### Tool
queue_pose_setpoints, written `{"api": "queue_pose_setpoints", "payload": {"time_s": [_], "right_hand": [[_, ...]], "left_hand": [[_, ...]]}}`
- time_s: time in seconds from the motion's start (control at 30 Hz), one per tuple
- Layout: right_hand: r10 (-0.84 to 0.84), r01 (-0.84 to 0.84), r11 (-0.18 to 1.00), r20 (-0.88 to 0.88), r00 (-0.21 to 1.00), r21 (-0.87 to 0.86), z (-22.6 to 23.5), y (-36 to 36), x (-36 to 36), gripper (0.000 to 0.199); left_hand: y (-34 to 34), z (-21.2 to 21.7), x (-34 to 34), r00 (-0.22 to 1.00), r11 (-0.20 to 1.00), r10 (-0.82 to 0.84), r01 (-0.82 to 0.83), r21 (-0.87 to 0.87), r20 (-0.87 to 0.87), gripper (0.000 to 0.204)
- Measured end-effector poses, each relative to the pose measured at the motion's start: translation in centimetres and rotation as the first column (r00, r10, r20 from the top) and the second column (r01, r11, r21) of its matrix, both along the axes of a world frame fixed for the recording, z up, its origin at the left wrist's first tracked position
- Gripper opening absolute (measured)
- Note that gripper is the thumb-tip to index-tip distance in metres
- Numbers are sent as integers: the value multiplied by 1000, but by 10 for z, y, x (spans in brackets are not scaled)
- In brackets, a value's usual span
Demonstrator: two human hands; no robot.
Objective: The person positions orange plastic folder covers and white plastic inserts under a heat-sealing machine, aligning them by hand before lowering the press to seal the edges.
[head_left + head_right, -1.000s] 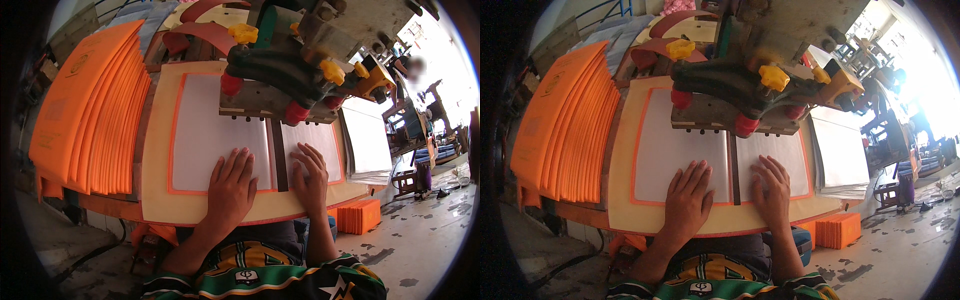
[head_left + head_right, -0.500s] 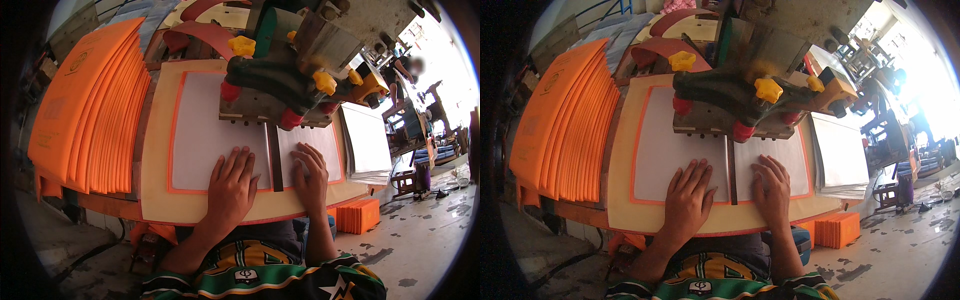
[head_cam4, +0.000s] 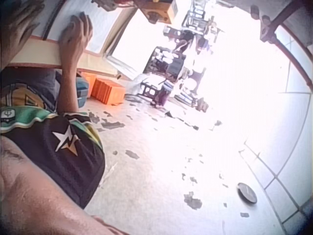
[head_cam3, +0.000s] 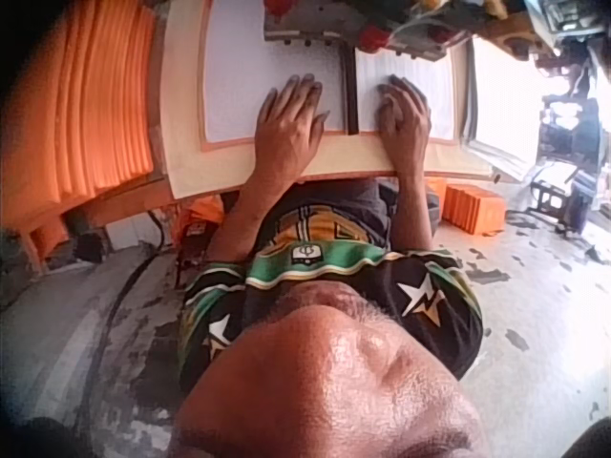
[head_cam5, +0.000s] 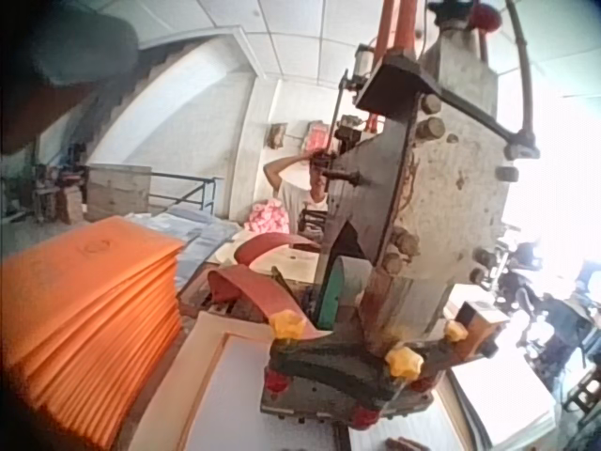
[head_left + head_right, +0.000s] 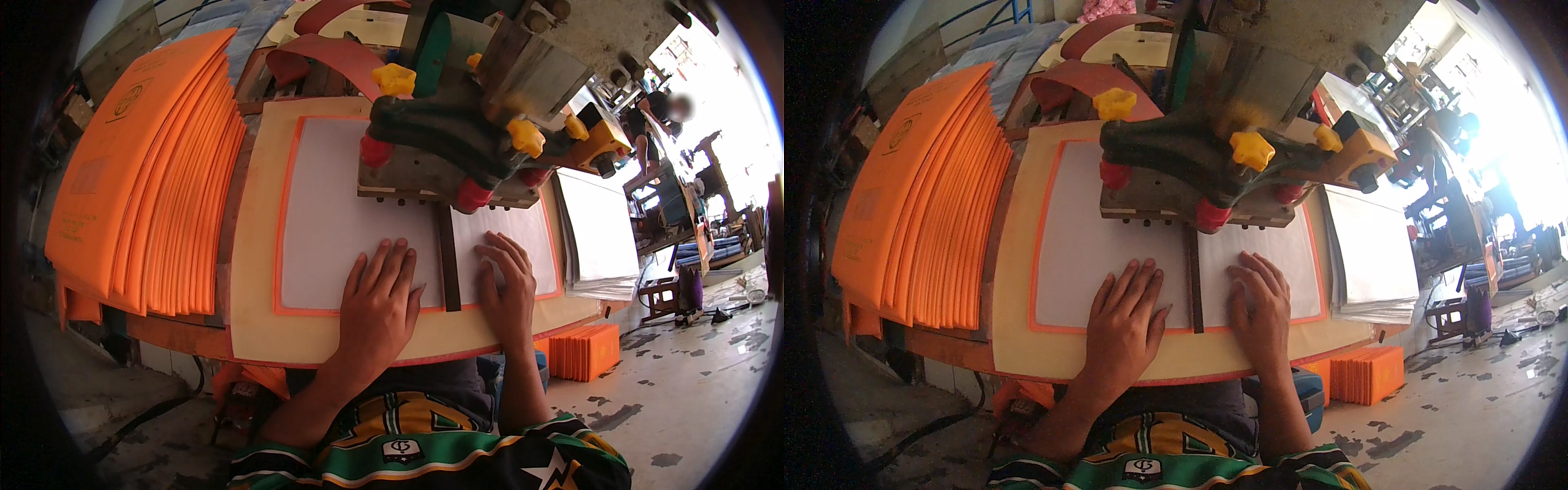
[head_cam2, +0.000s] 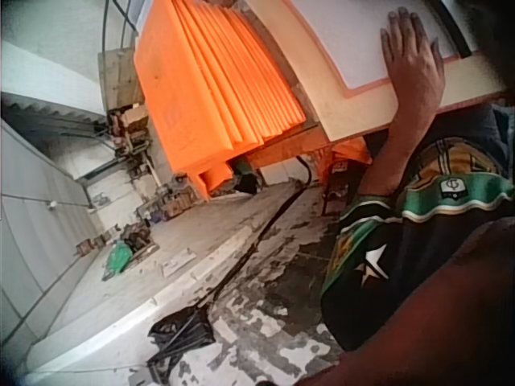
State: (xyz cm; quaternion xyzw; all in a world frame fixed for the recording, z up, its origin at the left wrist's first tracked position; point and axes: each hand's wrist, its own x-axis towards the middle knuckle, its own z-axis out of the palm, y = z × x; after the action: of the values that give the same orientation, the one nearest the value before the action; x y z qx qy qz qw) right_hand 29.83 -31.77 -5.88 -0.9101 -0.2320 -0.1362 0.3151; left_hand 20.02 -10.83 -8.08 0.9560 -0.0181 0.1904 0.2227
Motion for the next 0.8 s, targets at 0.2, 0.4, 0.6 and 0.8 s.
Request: {"api": "queue_pose_setpoints", "payload": {"time_s": [0.2, 0.4, 0.6, 0.8], "right_hand": [[0, 0, 1000, 9, 1000, -3, -2, -1, 2, 24], [-4, 4, 1000, 14, 1000, -1, -3, -1, -2, 22], [5, -5, 1000, 21, 1000, 6, -5, -2, -1, 22], [2, -2, 1000, 18, 1000, 17, 0, 1, -4, 22]], "left_hand": [[0, 1, 2, 1000, 1000, 5, -5, -13, 13, 51], [-1, -4, 0, 999, 1000, 9, -9, -17, 35, 51], [-1, -3, -1, 1000, 1000, 12, -11, -15, 17, 51], [0, -3, -2, 1000, 1000, 4, -4, -10, 24, 51]]}}
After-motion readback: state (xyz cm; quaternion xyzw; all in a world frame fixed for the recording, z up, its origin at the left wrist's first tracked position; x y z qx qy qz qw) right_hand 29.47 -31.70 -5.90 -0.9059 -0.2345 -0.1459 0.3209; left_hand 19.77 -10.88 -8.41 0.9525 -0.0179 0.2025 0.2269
